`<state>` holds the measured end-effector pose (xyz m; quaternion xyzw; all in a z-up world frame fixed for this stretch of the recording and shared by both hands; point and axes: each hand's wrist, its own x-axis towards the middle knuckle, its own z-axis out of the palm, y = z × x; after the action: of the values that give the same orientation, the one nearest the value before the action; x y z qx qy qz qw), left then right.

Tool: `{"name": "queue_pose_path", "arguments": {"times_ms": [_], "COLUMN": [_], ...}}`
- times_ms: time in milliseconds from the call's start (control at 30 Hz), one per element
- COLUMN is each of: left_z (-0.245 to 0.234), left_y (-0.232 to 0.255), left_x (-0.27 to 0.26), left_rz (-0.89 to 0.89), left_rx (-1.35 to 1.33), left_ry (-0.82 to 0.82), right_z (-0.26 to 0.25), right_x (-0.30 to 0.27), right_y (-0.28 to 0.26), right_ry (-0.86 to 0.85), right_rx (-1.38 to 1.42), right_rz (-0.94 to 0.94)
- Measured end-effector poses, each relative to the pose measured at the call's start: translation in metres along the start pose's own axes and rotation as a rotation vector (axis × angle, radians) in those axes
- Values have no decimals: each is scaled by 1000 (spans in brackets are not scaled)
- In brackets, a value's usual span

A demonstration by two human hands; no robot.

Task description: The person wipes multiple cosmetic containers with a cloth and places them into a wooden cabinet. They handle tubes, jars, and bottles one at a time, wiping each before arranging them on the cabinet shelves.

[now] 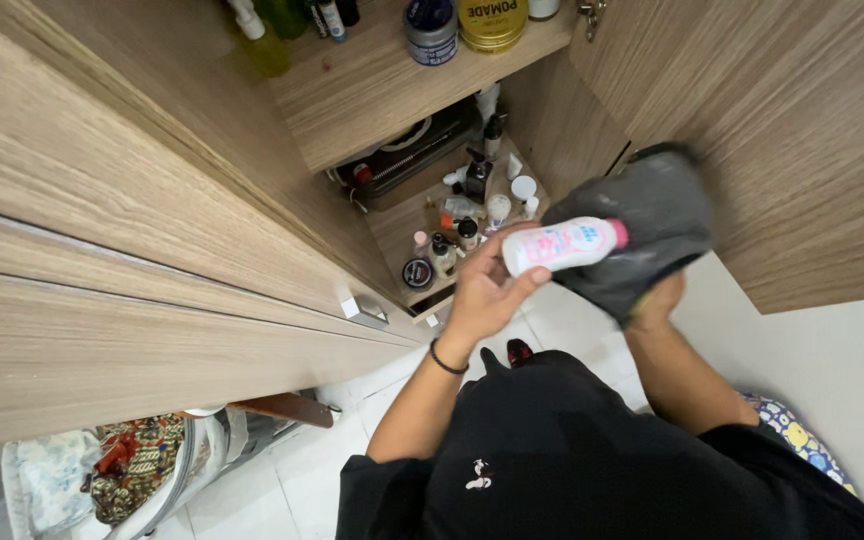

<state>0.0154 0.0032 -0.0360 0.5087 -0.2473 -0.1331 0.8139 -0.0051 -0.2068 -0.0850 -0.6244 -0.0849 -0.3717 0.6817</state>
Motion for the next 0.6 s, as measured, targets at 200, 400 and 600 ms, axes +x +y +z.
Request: {"name": "queue_pose_path", "arguments": {"times_ms": [200,400,600], "left_z": [18,23,-6], "left_y": [2,4,19], "left_x": [-5,-1,6], "left_rz": [273,252,390], "left_rx": [530,646,507], "left_ry": [-54,182,222], "right_z": [5,0,2], "right_x": [-7,-14,-8], "right_y": [7,15,1], "right_ry": [35,183,282], "right_rx": [-11,-76,26], "right_rz": [197,279,189]}}
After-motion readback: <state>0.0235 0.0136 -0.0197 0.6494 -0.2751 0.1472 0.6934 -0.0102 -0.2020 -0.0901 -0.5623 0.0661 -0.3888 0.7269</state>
